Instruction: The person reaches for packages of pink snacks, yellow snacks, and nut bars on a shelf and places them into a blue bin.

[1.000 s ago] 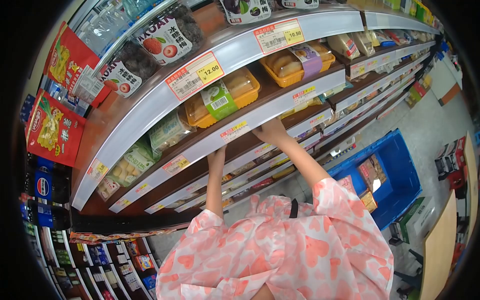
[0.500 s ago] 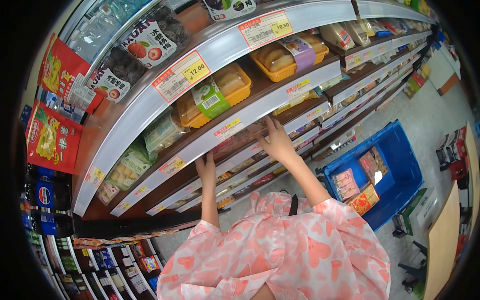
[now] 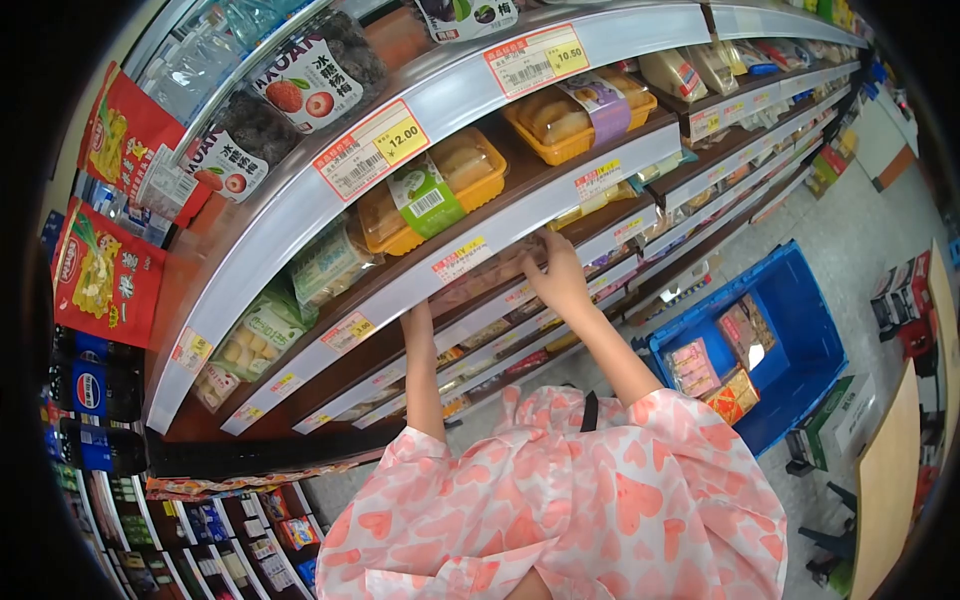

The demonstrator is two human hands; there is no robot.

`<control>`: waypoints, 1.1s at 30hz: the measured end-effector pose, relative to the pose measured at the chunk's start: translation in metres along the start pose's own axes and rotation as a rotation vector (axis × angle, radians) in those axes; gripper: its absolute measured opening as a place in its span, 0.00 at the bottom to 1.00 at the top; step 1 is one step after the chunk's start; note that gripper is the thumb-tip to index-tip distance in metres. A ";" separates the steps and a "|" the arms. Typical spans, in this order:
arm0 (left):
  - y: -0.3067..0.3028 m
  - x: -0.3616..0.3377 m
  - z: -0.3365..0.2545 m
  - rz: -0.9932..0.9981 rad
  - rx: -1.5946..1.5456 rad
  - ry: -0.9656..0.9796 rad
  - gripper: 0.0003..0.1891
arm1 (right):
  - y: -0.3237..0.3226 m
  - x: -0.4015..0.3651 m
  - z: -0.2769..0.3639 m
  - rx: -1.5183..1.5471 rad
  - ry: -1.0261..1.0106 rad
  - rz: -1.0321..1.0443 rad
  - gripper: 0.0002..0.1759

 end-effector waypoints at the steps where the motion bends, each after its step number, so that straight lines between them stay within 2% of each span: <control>1: 0.005 -0.007 -0.011 0.002 -0.015 -0.047 0.20 | -0.003 -0.003 0.002 0.063 0.040 -0.022 0.27; 2: 0.011 -0.014 -0.023 0.004 -0.031 -0.093 0.20 | -0.004 -0.006 -0.001 0.074 0.031 -0.046 0.26; 4: 0.030 -0.040 -0.071 -0.008 0.188 -0.107 0.20 | -0.009 -0.012 -0.011 0.097 0.012 -0.100 0.25; 5: 0.029 -0.044 -0.067 0.016 0.178 -0.088 0.20 | -0.008 -0.015 -0.022 0.190 0.083 -0.054 0.23; 8: 0.028 -0.053 -0.055 0.072 0.166 -0.029 0.22 | -0.006 -0.033 -0.037 0.293 0.074 -0.118 0.21; 12: 0.026 -0.061 -0.049 0.137 0.175 0.047 0.27 | -0.014 -0.047 -0.027 0.312 0.113 -0.143 0.20; 15: 0.030 -0.070 -0.062 0.188 0.175 0.016 0.33 | -0.013 -0.044 -0.045 0.533 0.252 -0.027 0.21; 18: 0.032 -0.081 -0.074 0.210 0.145 -0.032 0.37 | -0.027 -0.044 -0.027 0.646 0.437 0.027 0.21; 21: 0.029 -0.093 -0.063 0.187 0.141 -0.021 0.39 | -0.037 -0.043 -0.031 0.637 0.517 0.085 0.22; 25: 0.029 -0.112 -0.056 0.160 0.275 -0.007 0.40 | -0.049 -0.041 -0.035 0.670 0.551 0.180 0.25; 33: 0.037 -0.137 -0.039 0.126 0.205 0.115 0.42 | -0.056 -0.038 -0.045 0.662 0.656 0.396 0.35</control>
Point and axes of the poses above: each hand's wrist, its own x-axis towards the middle knuckle, its own y-axis out of the palm, z = x × y, the point moved 1 cm from there along x, towards the middle knuckle, and after that the axes turned 9 degrees about y, right-handed, at the moved point
